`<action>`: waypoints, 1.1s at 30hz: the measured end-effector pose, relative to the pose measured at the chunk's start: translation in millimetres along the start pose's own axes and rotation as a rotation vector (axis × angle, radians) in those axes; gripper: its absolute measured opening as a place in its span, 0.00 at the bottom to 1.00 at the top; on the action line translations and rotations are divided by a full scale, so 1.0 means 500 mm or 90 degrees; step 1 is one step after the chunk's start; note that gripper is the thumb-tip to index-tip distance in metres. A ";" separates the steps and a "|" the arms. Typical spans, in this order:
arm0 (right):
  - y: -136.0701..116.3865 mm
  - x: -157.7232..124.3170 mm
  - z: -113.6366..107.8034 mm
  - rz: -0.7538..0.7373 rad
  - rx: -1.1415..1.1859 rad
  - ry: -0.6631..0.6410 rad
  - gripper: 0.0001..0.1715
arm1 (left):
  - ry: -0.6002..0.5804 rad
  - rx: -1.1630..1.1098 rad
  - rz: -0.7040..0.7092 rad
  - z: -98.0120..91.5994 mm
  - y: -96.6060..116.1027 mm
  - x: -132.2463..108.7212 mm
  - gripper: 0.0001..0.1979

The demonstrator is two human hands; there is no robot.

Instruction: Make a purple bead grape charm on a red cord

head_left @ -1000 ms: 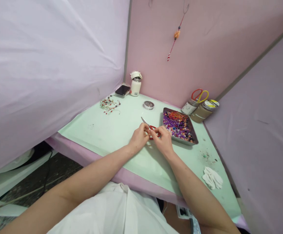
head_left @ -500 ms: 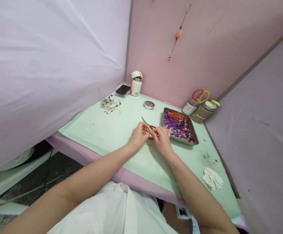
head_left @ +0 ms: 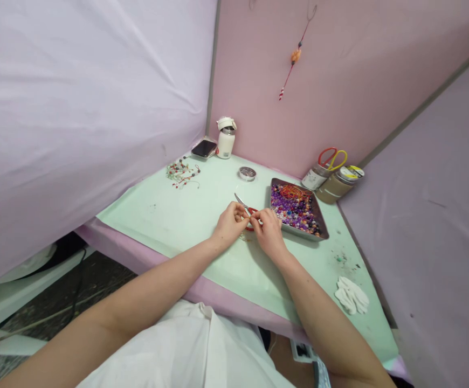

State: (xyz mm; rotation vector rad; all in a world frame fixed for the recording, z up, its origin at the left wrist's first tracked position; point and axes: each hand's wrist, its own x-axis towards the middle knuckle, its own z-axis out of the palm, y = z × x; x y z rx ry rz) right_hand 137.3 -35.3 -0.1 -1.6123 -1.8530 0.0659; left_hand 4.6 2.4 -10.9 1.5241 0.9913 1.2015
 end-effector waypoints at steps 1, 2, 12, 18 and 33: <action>-0.001 0.000 -0.001 -0.001 0.003 0.000 0.10 | -0.002 -0.005 -0.001 0.001 -0.001 0.000 0.11; -0.001 0.000 -0.002 -0.001 0.006 0.000 0.10 | -0.002 -0.009 -0.001 0.001 -0.002 0.000 0.11; 0.004 0.000 0.000 -0.016 0.005 0.007 0.10 | 0.007 -0.082 -0.028 0.003 -0.002 0.004 0.10; 0.007 0.002 -0.007 0.026 -0.012 0.067 0.12 | 0.025 -0.179 -0.098 0.005 0.007 0.003 0.12; -0.005 -0.001 -0.016 -0.047 -0.004 0.082 0.12 | 0.019 -0.188 -0.110 0.002 0.018 0.000 0.12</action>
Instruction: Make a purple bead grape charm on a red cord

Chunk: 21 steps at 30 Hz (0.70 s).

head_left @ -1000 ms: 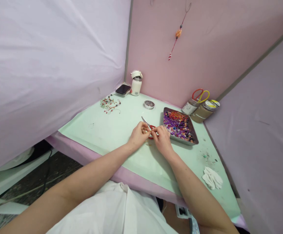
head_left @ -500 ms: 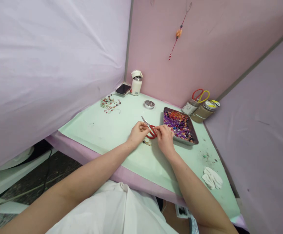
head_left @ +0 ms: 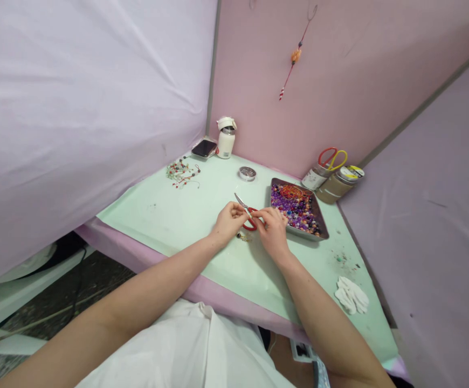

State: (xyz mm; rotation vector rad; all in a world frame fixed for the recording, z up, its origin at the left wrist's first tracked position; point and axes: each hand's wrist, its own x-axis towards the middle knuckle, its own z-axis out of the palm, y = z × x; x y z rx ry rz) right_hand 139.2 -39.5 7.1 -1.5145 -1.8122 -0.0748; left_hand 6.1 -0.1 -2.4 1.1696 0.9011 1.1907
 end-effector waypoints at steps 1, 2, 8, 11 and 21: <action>0.000 0.000 0.000 -0.002 0.000 -0.002 0.11 | 0.000 0.000 -0.002 0.000 0.001 -0.001 0.12; 0.000 0.000 0.000 -0.003 -0.001 -0.004 0.11 | 0.001 0.001 -0.003 0.001 0.002 -0.001 0.12; -0.005 0.000 0.000 0.004 -0.011 -0.008 0.10 | -0.004 -0.001 -0.007 0.001 -0.001 0.001 0.10; -0.009 0.002 -0.002 0.025 0.002 -0.004 0.09 | -0.014 -0.016 -0.015 0.000 -0.002 0.002 0.11; -0.011 0.008 -0.001 0.204 0.334 -0.047 0.09 | -0.055 -0.167 -0.037 -0.005 0.014 0.000 0.16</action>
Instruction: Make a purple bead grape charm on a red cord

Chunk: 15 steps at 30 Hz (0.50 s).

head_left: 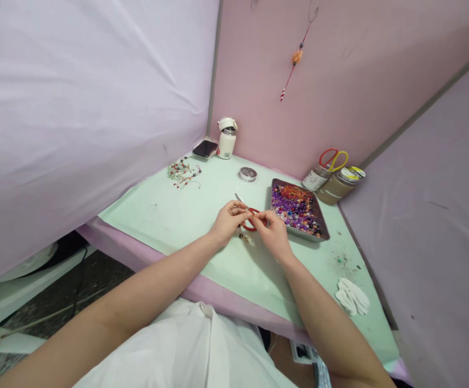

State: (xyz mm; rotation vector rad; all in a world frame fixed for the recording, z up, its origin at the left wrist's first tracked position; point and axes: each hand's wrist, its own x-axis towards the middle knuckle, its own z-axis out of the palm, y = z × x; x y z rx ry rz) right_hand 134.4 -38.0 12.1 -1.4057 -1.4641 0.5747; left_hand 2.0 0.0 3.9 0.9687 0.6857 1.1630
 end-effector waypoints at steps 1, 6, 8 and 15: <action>0.001 0.001 0.000 0.030 0.038 -0.014 0.10 | 0.000 -0.010 -0.003 0.000 0.001 0.000 0.16; 0.008 0.004 -0.006 0.122 0.130 -0.129 0.16 | -0.025 -0.033 -0.026 0.001 0.002 -0.002 0.17; 0.010 0.004 -0.009 0.146 0.147 -0.170 0.16 | -0.035 -0.035 -0.040 0.001 0.001 -0.002 0.17; 0.000 0.003 -0.004 0.108 0.139 -0.089 0.12 | -0.003 -0.020 -0.045 -0.003 -0.006 0.003 0.17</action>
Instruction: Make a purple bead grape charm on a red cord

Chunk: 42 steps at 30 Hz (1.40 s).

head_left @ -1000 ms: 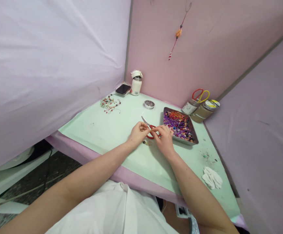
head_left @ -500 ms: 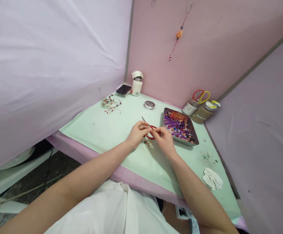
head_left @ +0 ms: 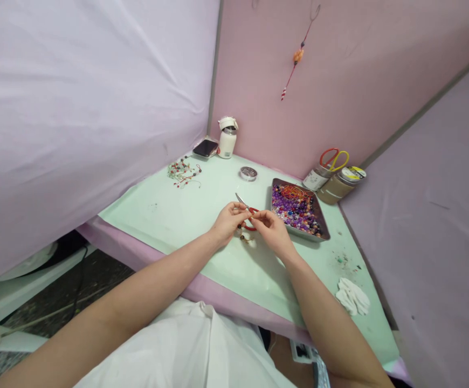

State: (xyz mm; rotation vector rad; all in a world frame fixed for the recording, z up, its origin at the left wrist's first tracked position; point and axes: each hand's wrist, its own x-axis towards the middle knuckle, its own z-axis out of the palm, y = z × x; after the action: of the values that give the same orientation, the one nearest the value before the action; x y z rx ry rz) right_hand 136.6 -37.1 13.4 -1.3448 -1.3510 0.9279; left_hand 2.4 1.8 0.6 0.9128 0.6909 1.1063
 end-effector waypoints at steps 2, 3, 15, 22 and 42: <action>-0.001 0.001 0.000 -0.026 0.001 0.029 0.12 | 0.000 0.012 0.004 -0.002 -0.004 0.001 0.17; -0.001 0.001 -0.001 -0.037 0.001 0.039 0.12 | -0.005 0.020 0.003 -0.003 -0.006 0.002 0.17; 0.011 0.006 -0.004 -0.061 0.007 0.062 0.14 | -0.078 0.021 -0.003 -0.002 -0.004 0.000 0.13; 0.007 0.004 -0.005 -0.056 0.009 0.028 0.15 | -0.074 0.004 -0.043 -0.003 0.000 -0.001 0.16; 0.008 0.001 0.001 -0.083 -0.004 0.045 0.12 | -0.041 -0.041 -0.024 -0.007 0.003 0.000 0.17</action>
State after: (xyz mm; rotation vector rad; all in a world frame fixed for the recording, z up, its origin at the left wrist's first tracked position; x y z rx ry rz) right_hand 137.3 -36.0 9.7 -1.2664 -1.3712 0.7830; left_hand -0.9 2.9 0.2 0.8736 0.6141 1.0552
